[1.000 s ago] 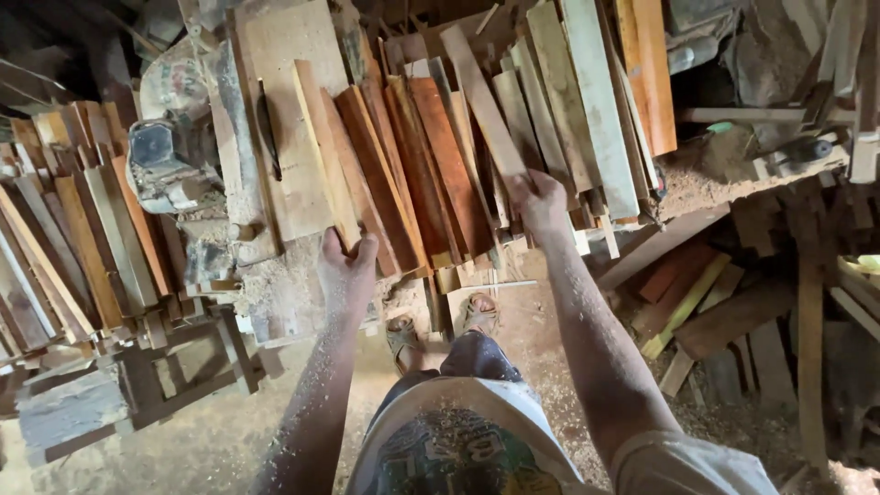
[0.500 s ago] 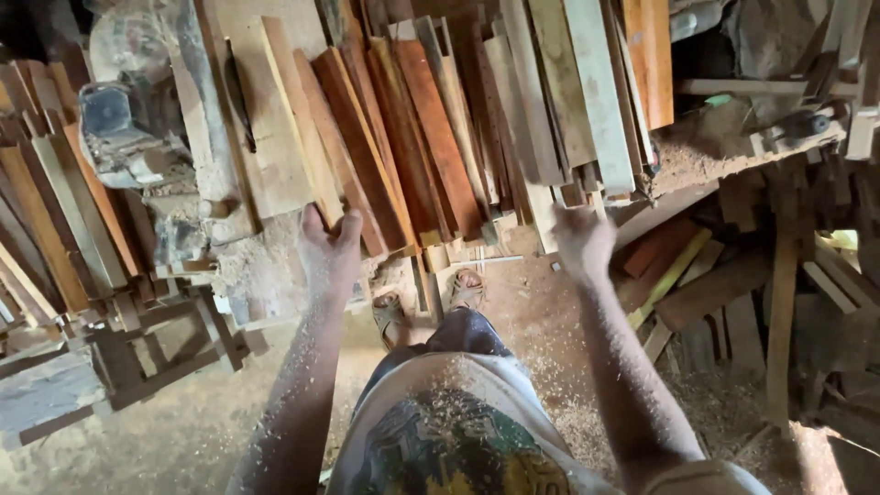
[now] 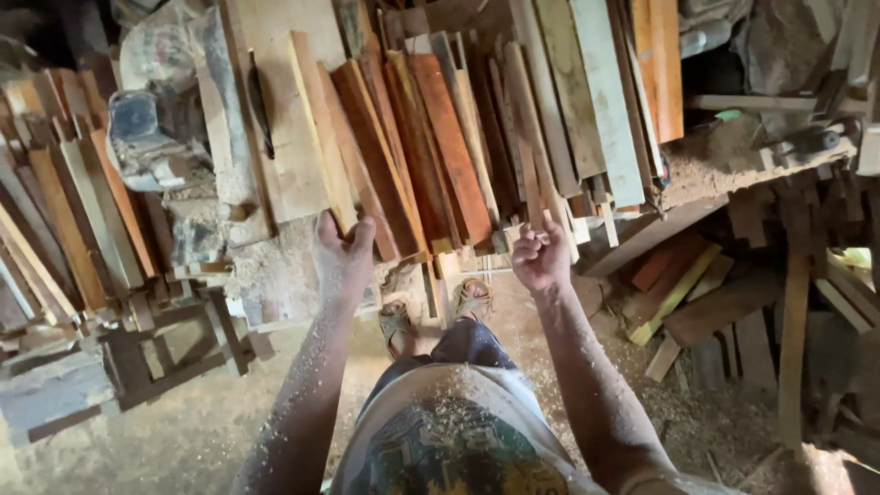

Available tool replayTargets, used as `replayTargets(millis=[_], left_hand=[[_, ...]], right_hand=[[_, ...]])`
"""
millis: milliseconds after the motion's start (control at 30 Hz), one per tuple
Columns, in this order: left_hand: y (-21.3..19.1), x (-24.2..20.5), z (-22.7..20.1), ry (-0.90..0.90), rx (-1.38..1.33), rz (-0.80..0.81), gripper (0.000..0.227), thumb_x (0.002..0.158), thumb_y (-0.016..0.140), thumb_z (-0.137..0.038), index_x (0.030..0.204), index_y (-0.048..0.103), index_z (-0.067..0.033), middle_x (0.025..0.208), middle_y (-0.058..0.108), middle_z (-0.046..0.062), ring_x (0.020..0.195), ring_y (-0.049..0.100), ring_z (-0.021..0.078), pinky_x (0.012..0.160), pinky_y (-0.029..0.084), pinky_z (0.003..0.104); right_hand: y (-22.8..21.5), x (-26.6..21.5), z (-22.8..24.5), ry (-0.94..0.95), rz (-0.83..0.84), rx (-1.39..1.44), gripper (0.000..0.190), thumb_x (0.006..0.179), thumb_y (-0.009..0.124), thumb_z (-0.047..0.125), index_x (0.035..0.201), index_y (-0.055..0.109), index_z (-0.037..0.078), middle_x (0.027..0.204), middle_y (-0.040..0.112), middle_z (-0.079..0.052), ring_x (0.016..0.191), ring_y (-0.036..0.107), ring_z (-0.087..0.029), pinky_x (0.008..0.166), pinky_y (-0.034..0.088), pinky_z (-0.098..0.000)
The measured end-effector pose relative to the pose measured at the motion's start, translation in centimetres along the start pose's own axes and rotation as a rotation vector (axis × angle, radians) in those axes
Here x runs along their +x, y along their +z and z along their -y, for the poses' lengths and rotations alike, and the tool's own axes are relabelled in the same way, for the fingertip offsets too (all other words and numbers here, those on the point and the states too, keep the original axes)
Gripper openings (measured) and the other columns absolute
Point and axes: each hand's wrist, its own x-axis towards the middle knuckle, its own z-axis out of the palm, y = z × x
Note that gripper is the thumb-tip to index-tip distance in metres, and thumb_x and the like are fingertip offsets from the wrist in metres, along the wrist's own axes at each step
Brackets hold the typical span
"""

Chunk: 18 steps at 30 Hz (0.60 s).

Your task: Organizing and stacking thin wooden strips on a workbench in a workshop.

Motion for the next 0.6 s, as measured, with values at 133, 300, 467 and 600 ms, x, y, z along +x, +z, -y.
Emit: replayTargets(millis=[133, 300, 467, 600], left_hand=[[0.4, -0.6, -1.0, 0.035, -0.015, 0.002, 0.031, 0.08, 0.069, -0.025, 0.088, 0.058, 0.0027, 0.084, 0.055, 0.025, 0.079, 0.065, 0.0385, 0.068, 0.055, 0.042], [-0.7, -1.1, -3.8, 0.063, -0.039, -0.022, 0.03, 0.079, 0.068, -0.022, 0.086, 0.058, 0.0047, 0.084, 0.055, 0.026, 0.078, 0.064, 0.0405, 0.066, 0.054, 0.047], [-0.5, -1.0, -2.5, 0.013, -0.03, -0.001, 0.032, 0.08, 0.069, -0.024, 0.092, 0.06, 0.0043, 0.088, 0.057, 0.028, 0.083, 0.066, 0.0469, 0.069, 0.054, 0.051], [-0.2, -0.8, -2.0, -0.009, -0.029, 0.026, 0.031, 0.082, 0.069, -0.027, 0.09, 0.059, 0.0011, 0.086, 0.058, 0.023, 0.08, 0.067, 0.0399, 0.067, 0.055, 0.048]], right_hand=[[0.6, -0.6, -0.4, 0.043, 0.023, 0.032, 0.034, 0.09, 0.072, 0.037, 0.092, 0.068, 0.004, 0.069, 0.06, -0.001, 0.056, 0.058, -0.005, 0.049, 0.049, -0.0129], [0.9, -2.8, -1.4, 0.056, 0.109, -0.085, 0.041, 0.093, 0.073, 0.045, 0.095, 0.07, 0.004, 0.071, 0.066, -0.004, 0.06, 0.061, -0.007, 0.053, 0.052, -0.0158], [3.1, -0.4, -0.5, 0.075, -0.106, 0.148, 0.048, 0.09, 0.08, 0.039, 0.102, 0.061, -0.003, 0.084, 0.07, -0.011, 0.071, 0.072, -0.013, 0.07, 0.066, -0.0212], [1.9, -0.8, -0.6, 0.075, -0.109, 0.12, 0.042, 0.093, 0.079, 0.034, 0.103, 0.063, -0.003, 0.086, 0.072, -0.006, 0.067, 0.069, -0.004, 0.066, 0.062, -0.0135]])
